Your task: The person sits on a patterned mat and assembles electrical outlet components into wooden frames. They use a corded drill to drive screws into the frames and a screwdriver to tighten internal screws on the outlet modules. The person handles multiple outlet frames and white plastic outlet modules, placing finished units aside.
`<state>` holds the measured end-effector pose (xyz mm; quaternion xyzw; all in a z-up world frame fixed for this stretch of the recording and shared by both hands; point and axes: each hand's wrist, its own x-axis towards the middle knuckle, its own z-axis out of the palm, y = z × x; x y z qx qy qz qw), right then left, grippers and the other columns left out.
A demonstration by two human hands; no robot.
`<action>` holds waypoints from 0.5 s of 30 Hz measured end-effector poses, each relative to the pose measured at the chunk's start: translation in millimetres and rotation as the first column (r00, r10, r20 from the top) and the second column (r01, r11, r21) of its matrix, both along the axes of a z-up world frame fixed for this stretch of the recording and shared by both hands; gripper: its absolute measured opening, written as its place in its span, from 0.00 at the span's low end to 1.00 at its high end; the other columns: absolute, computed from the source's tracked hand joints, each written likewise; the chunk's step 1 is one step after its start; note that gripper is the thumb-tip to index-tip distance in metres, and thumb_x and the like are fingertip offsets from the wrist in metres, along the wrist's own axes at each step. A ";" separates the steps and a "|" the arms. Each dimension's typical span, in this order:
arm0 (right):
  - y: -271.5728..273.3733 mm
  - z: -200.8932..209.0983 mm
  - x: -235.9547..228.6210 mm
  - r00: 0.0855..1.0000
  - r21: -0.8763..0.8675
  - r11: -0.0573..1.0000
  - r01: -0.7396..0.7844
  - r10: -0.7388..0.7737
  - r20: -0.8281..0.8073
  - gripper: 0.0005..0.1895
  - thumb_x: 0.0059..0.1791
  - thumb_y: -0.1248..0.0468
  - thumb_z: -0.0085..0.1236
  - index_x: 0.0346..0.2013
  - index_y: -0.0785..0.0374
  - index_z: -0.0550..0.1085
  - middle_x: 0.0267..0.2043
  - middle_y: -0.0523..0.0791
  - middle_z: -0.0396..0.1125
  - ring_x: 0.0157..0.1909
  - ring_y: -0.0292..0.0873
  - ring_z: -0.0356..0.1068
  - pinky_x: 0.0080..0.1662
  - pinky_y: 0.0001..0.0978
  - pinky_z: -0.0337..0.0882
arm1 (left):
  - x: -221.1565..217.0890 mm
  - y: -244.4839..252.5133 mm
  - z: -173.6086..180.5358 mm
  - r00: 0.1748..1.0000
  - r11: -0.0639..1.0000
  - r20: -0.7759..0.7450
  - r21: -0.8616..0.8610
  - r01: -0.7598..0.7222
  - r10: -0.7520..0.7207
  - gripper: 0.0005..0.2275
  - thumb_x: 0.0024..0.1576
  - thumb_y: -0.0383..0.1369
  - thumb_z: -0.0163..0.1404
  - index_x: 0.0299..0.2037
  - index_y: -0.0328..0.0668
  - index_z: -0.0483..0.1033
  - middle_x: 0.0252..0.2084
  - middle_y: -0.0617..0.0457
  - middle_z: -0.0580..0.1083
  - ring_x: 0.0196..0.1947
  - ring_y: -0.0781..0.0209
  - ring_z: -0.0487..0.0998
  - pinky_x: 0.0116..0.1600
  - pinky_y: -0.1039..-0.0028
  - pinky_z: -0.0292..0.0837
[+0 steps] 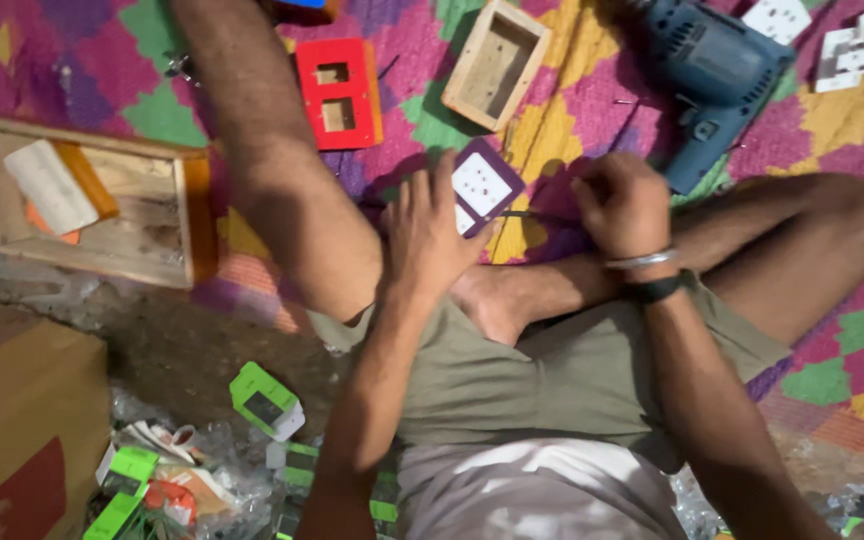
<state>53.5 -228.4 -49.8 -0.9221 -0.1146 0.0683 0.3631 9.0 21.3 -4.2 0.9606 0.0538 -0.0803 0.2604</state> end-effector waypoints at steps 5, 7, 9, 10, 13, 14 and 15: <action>-11.8 8.8 -4.5 0.857 0.673 0.625 0.395 0.012 -0.515 0.07 0.51 0.76 0.62 0.38 0.67 0.71 0.36 0.43 0.72 0.36 0.35 0.73 0.40 0.27 0.75 | -8.3 -7.4 -4.7 0.995 0.991 0.010 0.094 0.097 -0.098 0.47 0.41 0.42 0.70 0.71 0.39 0.56 0.50 0.42 0.68 0.52 0.42 0.68 0.51 0.49 0.63; -7.0 9.5 -7.8 0.852 0.659 0.654 0.372 0.040 -0.522 0.06 0.50 0.77 0.61 0.39 0.70 0.73 0.38 0.45 0.73 0.38 0.36 0.74 0.44 0.28 0.77 | -8.5 -11.2 -8.5 0.992 0.991 0.039 0.064 0.121 -0.124 0.49 0.39 0.41 0.69 0.71 0.35 0.55 0.52 0.43 0.67 0.53 0.43 0.68 0.54 0.50 0.62; -0.4 11.2 -11.4 0.845 0.630 0.694 0.348 0.059 -0.532 0.06 0.51 0.77 0.61 0.42 0.72 0.75 0.39 0.46 0.73 0.39 0.37 0.74 0.45 0.28 0.77 | -7.4 -15.7 -11.3 0.986 0.989 0.070 0.013 0.148 -0.149 0.50 0.37 0.40 0.70 0.70 0.32 0.54 0.53 0.43 0.67 0.54 0.44 0.68 0.55 0.50 0.61; 2.1 12.9 -16.2 0.837 0.605 0.721 0.338 0.064 -0.544 0.06 0.52 0.77 0.62 0.43 0.73 0.76 0.39 0.46 0.73 0.39 0.37 0.74 0.44 0.28 0.76 | -9.5 -19.0 -12.1 0.985 0.986 0.048 0.022 0.166 -0.167 0.49 0.37 0.40 0.70 0.70 0.32 0.55 0.53 0.43 0.67 0.54 0.45 0.68 0.54 0.50 0.61; 7.9 19.1 -18.5 0.804 0.600 0.733 0.321 0.125 -0.582 0.07 0.53 0.76 0.60 0.46 0.74 0.77 0.39 0.47 0.74 0.39 0.37 0.74 0.45 0.27 0.76 | -11.2 -24.2 -13.8 0.979 0.980 0.025 0.014 0.200 -0.200 0.48 0.37 0.39 0.70 0.69 0.34 0.56 0.53 0.44 0.67 0.54 0.44 0.68 0.52 0.51 0.61; 9.5 21.7 -17.4 0.789 0.611 0.724 0.319 0.155 -0.595 0.07 0.54 0.75 0.59 0.47 0.74 0.77 0.39 0.47 0.75 0.40 0.37 0.75 0.46 0.27 0.76 | -11.1 -24.2 -13.9 0.981 0.981 0.036 -0.011 0.193 -0.193 0.48 0.37 0.40 0.70 0.69 0.35 0.57 0.52 0.43 0.67 0.54 0.44 0.68 0.53 0.51 0.61; 10.4 24.4 -16.3 0.784 0.595 0.741 0.313 0.152 -0.601 0.07 0.54 0.75 0.59 0.47 0.74 0.77 0.39 0.47 0.75 0.40 0.37 0.75 0.46 0.27 0.76 | -10.6 -24.1 -14.5 0.982 0.982 0.047 -0.036 0.186 -0.184 0.48 0.37 0.41 0.70 0.69 0.36 0.57 0.52 0.43 0.67 0.54 0.43 0.67 0.53 0.51 0.62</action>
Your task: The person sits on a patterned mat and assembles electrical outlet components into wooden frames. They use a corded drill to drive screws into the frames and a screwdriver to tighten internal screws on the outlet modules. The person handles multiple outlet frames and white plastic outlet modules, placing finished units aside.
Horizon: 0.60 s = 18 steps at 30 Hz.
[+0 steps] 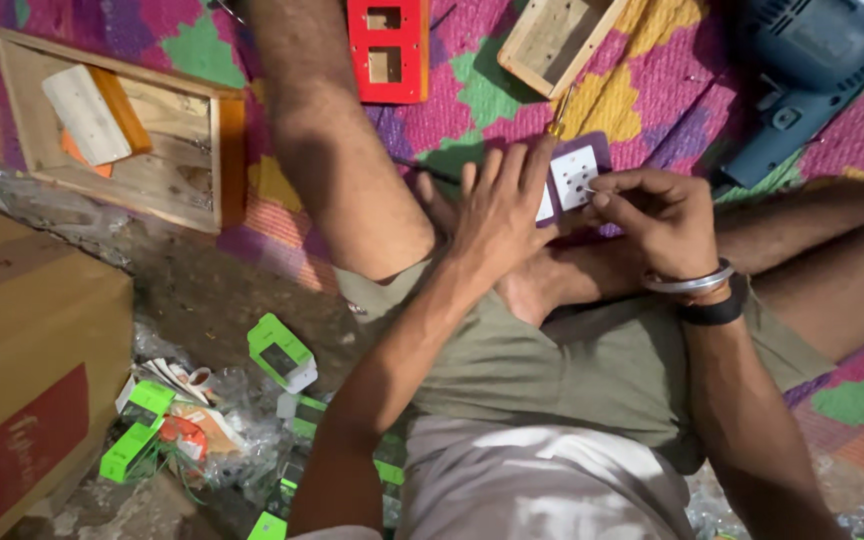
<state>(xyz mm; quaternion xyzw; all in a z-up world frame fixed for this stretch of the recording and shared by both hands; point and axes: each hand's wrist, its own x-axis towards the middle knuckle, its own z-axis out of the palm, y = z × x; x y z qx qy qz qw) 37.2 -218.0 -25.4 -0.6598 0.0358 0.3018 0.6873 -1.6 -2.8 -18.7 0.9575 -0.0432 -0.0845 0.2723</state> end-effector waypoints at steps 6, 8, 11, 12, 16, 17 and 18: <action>5.0 13.6 -8.5 0.999 0.035 0.999 -0.034 0.035 -0.040 0.06 0.54 0.74 0.58 0.45 0.73 0.77 0.39 0.47 0.75 0.40 0.36 0.75 0.45 0.27 0.76 | 3.5 0.4 -5.2 0.991 0.978 0.087 -0.192 -0.080 0.098 0.47 0.39 0.41 0.71 0.68 0.36 0.56 0.53 0.41 0.66 0.54 0.40 0.68 0.57 0.52 0.66; 9.7 15.7 -13.5 0.999 0.003 0.999 -0.051 0.051 -0.006 0.06 0.55 0.74 0.58 0.45 0.74 0.78 0.38 0.47 0.75 0.39 0.36 0.74 0.44 0.27 0.76 | 3.8 0.1 -6.1 0.994 0.990 0.069 -0.114 -0.077 0.085 0.45 0.42 0.37 0.69 0.69 0.36 0.56 0.52 0.42 0.67 0.54 0.41 0.69 0.56 0.52 0.65; 16.1 19.1 -18.2 0.997 -0.034 0.997 -0.069 0.070 0.032 0.05 0.54 0.74 0.59 0.45 0.74 0.78 0.39 0.46 0.75 0.40 0.35 0.74 0.45 0.26 0.75 | 0.7 -0.9 -6.5 0.995 0.985 0.054 -0.150 -0.080 0.089 0.42 0.43 0.31 0.65 0.70 0.37 0.56 0.54 0.42 0.69 0.56 0.42 0.69 0.60 0.54 0.66; 17.6 20.7 -17.2 0.999 -0.046 0.999 -0.024 0.025 0.031 0.05 0.54 0.73 0.60 0.44 0.72 0.78 0.39 0.45 0.75 0.39 0.34 0.74 0.44 0.26 0.74 | 0.5 -1.1 -6.8 0.994 0.979 0.054 -0.188 -0.082 0.094 0.42 0.43 0.29 0.63 0.70 0.37 0.56 0.55 0.42 0.69 0.56 0.42 0.69 0.62 0.55 0.66; 16.5 30.6 -10.2 0.925 -0.214 0.975 0.063 0.024 0.379 0.03 0.54 0.73 0.65 0.42 0.69 0.79 0.40 0.45 0.73 0.41 0.36 0.73 0.44 0.26 0.72 | -2.3 -6.3 -11.6 0.990 0.961 0.125 -0.273 -0.034 0.070 0.41 0.47 0.24 0.59 0.73 0.37 0.50 0.65 0.40 0.66 0.64 0.42 0.69 0.68 0.55 0.64; 16.3 32.4 -7.8 0.844 -0.277 0.958 0.073 0.089 0.530 0.03 0.55 0.74 0.66 0.42 0.69 0.79 0.41 0.46 0.73 0.43 0.37 0.72 0.46 0.26 0.71 | -3.5 -7.4 -13.0 0.988 0.962 0.146 -0.273 -0.011 0.053 0.41 0.49 0.22 0.57 0.75 0.38 0.48 0.67 0.40 0.65 0.66 0.42 0.69 0.69 0.55 0.63; 15.7 34.2 -6.0 0.849 -0.314 0.947 0.073 0.106 0.517 0.04 0.54 0.73 0.67 0.43 0.68 0.80 0.41 0.46 0.72 0.42 0.38 0.71 0.45 0.27 0.70 | -4.1 -8.5 -14.7 0.985 0.962 0.167 -0.272 0.012 0.035 0.41 0.51 0.20 0.55 0.76 0.38 0.46 0.69 0.40 0.65 0.68 0.43 0.69 0.71 0.56 0.63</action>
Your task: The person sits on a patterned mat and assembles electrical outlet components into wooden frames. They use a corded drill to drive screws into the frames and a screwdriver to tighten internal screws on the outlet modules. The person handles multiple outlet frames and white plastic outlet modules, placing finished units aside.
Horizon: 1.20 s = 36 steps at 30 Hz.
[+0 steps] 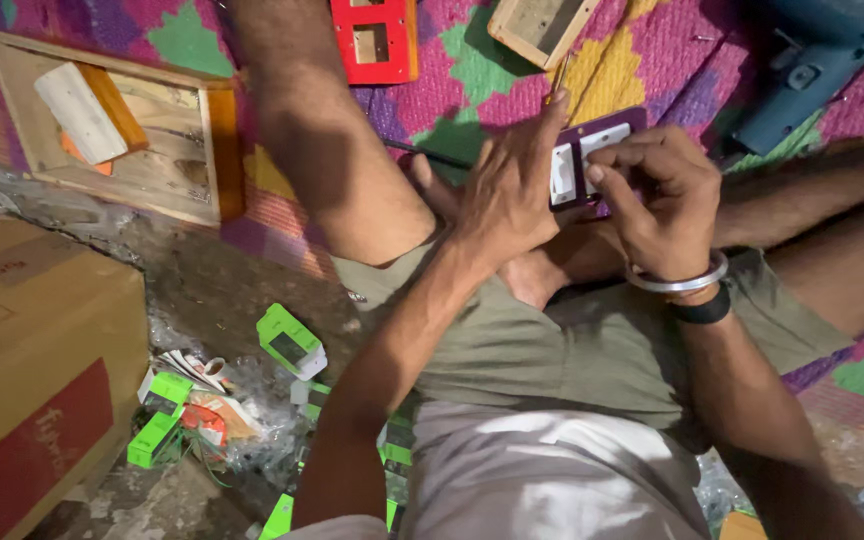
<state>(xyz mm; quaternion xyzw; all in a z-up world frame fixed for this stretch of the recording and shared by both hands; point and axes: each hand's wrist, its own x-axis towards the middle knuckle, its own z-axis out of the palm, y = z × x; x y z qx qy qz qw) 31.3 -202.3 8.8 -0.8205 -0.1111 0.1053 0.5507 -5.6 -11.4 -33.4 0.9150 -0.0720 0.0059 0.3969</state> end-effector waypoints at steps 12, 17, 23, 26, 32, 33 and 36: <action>0.0 -12.9 -4.1 0.998 -0.080 0.996 -0.043 0.047 0.045 0.09 0.49 0.72 0.68 0.43 0.66 0.80 0.42 0.46 0.68 0.43 0.44 0.71 0.44 0.32 0.70 | -7.5 -7.2 -2.1 0.988 0.968 0.003 0.201 0.152 -0.156 0.44 0.47 0.25 0.54 0.76 0.39 0.44 0.65 0.41 0.68 0.63 0.46 0.69 0.68 0.50 0.58; 7.7 -4.4 1.7 1.000 -0.118 0.993 -0.007 0.003 -0.031 0.09 0.47 0.71 0.69 0.38 0.68 0.76 0.44 0.47 0.68 0.42 0.45 0.70 0.44 0.34 0.70 | -9.2 -6.6 -1.7 0.971 0.949 0.047 0.230 0.216 -0.233 0.44 0.48 0.24 0.54 0.77 0.41 0.45 0.63 0.43 0.69 0.62 0.48 0.70 0.70 0.54 0.58; 0.1 4.6 11.9 0.935 -0.365 0.929 0.057 0.078 0.346 0.31 0.34 0.68 0.74 0.48 0.71 0.71 0.50 0.60 0.61 0.52 0.60 0.65 0.52 0.43 0.69 | -10.2 -6.3 5.8 0.966 0.961 0.037 0.123 0.248 -0.255 0.45 0.47 0.35 0.64 0.74 0.39 0.51 0.60 0.42 0.70 0.61 0.46 0.71 0.68 0.52 0.59; -9.8 -7.4 3.2 0.954 0.295 0.932 0.209 -0.128 -0.273 0.24 0.55 0.70 0.63 0.63 0.65 0.63 0.53 0.44 0.65 0.53 0.35 0.67 0.55 0.25 0.70 | -5.9 -9.4 11.1 0.993 0.992 -0.011 -0.031 0.119 -0.119 0.42 0.44 0.41 0.69 0.67 0.40 0.58 0.61 0.42 0.70 0.62 0.45 0.71 0.68 0.54 0.62; -30.8 -34.6 -5.2 0.892 0.206 0.943 0.262 -0.155 -0.425 0.11 0.60 0.71 0.55 0.57 0.70 0.72 0.47 0.42 0.71 0.46 0.30 0.69 0.50 0.22 0.70 | 1.0 6.1 18.2 0.988 0.962 0.011 -0.226 0.151 -0.153 0.39 0.44 0.43 0.70 0.61 0.36 0.61 0.67 0.37 0.64 0.68 0.39 0.66 0.71 0.56 0.65; -33.7 -35.1 -3.1 0.879 0.218 0.936 0.278 -0.156 -0.451 0.11 0.60 0.71 0.55 0.57 0.71 0.73 0.47 0.42 0.72 0.46 0.31 0.69 0.49 0.22 0.70 | 0.4 11.9 19.8 0.977 0.954 0.040 -0.213 0.212 -0.209 0.39 0.45 0.42 0.69 0.61 0.34 0.61 0.68 0.34 0.62 0.68 0.36 0.64 0.71 0.55 0.63; -40.9 -29.1 3.9 0.818 0.209 0.919 0.334 -0.173 -0.549 0.11 0.60 0.68 0.54 0.55 0.71 0.76 0.43 0.42 0.72 0.40 0.31 0.68 0.42 0.22 0.67 | -4.4 24.9 24.9 0.932 0.929 0.041 0.109 0.354 -0.360 0.29 0.57 0.27 0.59 0.69 0.30 0.62 0.75 0.38 0.59 0.73 0.46 0.68 0.76 0.59 0.66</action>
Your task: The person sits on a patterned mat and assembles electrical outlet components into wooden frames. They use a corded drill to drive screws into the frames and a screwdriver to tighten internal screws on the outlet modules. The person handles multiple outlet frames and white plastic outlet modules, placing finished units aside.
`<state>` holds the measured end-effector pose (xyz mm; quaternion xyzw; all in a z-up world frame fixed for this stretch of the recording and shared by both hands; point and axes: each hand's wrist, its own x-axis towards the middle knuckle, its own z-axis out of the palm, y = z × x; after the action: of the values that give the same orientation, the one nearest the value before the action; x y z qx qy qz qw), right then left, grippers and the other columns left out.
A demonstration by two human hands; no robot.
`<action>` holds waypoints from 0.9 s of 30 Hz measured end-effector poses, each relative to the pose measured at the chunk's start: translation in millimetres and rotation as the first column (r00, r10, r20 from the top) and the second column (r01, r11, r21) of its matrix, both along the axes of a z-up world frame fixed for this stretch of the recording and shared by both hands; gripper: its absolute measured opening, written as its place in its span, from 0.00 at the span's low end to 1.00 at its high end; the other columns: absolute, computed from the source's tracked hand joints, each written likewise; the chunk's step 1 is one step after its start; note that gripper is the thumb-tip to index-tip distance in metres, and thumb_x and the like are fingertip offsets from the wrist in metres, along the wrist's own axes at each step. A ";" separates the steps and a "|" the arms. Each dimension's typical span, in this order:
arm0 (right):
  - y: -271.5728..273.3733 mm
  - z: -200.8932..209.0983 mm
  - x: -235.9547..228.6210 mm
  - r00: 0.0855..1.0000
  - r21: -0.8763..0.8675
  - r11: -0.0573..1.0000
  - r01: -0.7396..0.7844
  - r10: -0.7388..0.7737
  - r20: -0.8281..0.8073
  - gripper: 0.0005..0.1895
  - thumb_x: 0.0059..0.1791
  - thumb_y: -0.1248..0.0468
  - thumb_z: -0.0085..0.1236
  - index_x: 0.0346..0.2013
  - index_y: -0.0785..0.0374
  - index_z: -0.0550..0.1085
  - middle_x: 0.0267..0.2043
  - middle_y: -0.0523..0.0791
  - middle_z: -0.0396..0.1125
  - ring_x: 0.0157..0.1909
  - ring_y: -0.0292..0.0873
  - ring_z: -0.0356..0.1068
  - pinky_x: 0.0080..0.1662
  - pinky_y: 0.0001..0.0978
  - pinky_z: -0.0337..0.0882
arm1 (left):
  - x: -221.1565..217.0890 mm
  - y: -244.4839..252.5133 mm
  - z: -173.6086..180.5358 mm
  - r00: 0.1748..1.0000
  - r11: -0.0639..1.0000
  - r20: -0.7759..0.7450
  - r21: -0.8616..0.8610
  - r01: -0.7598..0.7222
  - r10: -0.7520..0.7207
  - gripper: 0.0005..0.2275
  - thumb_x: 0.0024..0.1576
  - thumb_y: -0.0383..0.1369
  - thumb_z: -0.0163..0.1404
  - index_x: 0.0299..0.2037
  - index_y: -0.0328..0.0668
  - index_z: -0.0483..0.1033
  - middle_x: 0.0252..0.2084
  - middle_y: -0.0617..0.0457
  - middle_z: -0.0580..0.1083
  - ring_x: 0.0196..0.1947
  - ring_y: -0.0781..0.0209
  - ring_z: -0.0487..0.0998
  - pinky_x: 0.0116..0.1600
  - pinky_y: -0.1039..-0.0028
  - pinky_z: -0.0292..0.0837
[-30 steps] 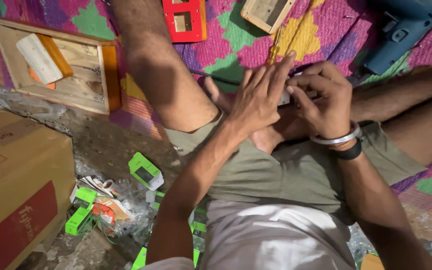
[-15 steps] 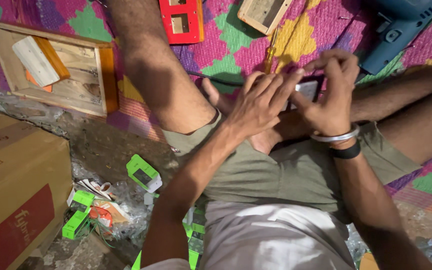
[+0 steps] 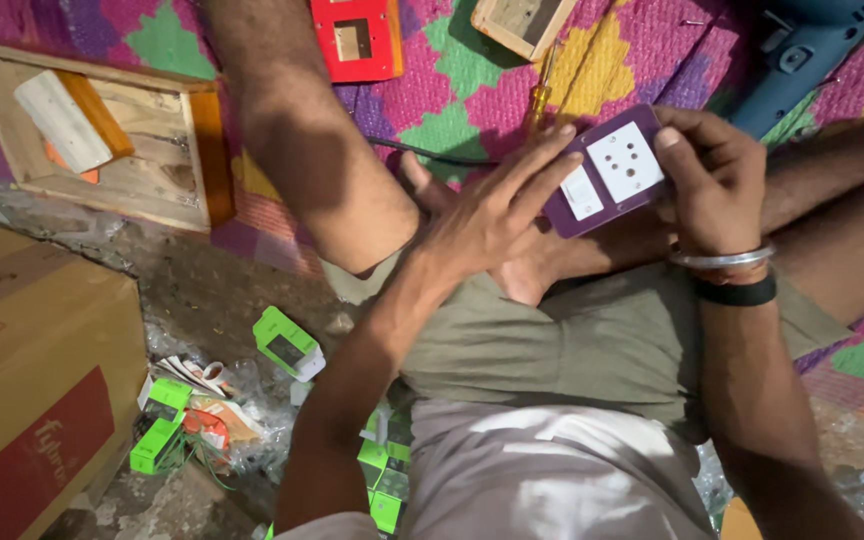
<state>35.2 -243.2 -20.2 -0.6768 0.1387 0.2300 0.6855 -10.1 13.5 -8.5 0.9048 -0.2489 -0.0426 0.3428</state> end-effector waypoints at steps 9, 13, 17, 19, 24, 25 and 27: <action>-0.3 0.8 17.9 0.985 0.123 0.980 0.155 -0.145 -0.088 0.16 0.60 0.57 0.45 0.42 0.67 0.74 0.31 0.45 0.72 0.29 0.36 0.72 0.32 0.26 0.73 | 5.2 -8.8 -18.1 0.627 0.854 -0.595 0.230 -0.466 0.503 0.10 0.66 0.34 0.49 0.45 0.34 0.81 0.41 0.43 0.83 0.39 0.51 0.86 0.51 0.67 0.80; 1.2 -14.8 18.2 0.926 -0.346 0.938 -0.028 0.155 0.343 0.09 0.62 0.64 0.56 0.49 0.70 0.76 0.39 0.49 0.74 0.40 0.44 0.73 0.43 0.34 0.73 | 11.1 8.7 -32.6 0.628 0.231 -0.761 -0.590 -0.773 0.159 0.09 0.70 0.29 0.46 0.53 0.27 0.73 0.51 0.43 0.79 0.51 0.55 0.85 0.53 0.68 0.85; 11.3 -22.4 0.5 0.781 -0.640 0.740 -0.206 0.519 0.348 0.06 0.55 0.67 0.65 0.43 0.68 0.78 0.40 0.53 0.73 0.39 0.49 0.74 0.41 0.39 0.73 | 7.0 13.7 -41.4 0.598 0.174 -0.792 -0.577 -0.798 0.121 0.11 0.69 0.28 0.47 0.55 0.26 0.73 0.51 0.44 0.78 0.49 0.57 0.83 0.52 0.69 0.84; 19.9 -24.2 -8.2 0.689 -0.697 0.660 -0.280 0.643 0.333 0.07 0.52 0.66 0.65 0.42 0.66 0.78 0.38 0.53 0.71 0.39 0.54 0.73 0.41 0.44 0.72 | 5.6 10.1 -43.3 0.606 0.190 -0.786 -0.581 -0.791 0.120 0.10 0.69 0.28 0.49 0.54 0.25 0.73 0.50 0.43 0.79 0.48 0.56 0.83 0.52 0.67 0.84; 44.8 -26.6 -22.8 0.591 -0.860 0.332 -0.387 0.806 0.045 0.10 0.51 0.57 0.62 0.42 0.57 0.81 0.36 0.50 0.72 0.37 0.54 0.73 0.39 0.46 0.73 | -0.2 4.8 -22.1 0.718 0.776 -0.415 -0.046 -0.629 0.558 0.09 0.64 0.33 0.54 0.46 0.37 0.83 0.45 0.47 0.83 0.41 0.54 0.86 0.52 0.60 0.79; 50.2 -29.0 -23.4 0.566 -0.877 0.224 -0.425 0.822 -0.064 0.10 0.51 0.57 0.61 0.43 0.58 0.80 0.38 0.50 0.71 0.39 0.54 0.72 0.40 0.46 0.72 | -1.9 6.3 -14.3 0.839 0.847 -0.216 -0.082 -0.525 0.500 0.09 0.65 0.31 0.53 0.49 0.33 0.81 0.49 0.45 0.81 0.46 0.52 0.84 0.58 0.60 0.76; 55.3 -34.4 -25.9 0.502 -0.922 0.181 -0.341 0.865 -0.016 0.12 0.52 0.57 0.59 0.46 0.59 0.78 0.42 0.50 0.70 0.43 0.53 0.71 0.44 0.46 0.71 | -5.0 7.2 -0.4 0.940 0.959 0.193 -0.061 -0.276 0.282 0.11 0.66 0.26 0.50 0.56 0.27 0.77 0.59 0.41 0.77 0.56 0.49 0.82 0.69 0.59 0.70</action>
<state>9.3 -187.9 -54.6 -0.9385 -0.2585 0.2024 0.1069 -15.0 20.7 -8.9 0.9248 -0.1522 0.1018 0.3335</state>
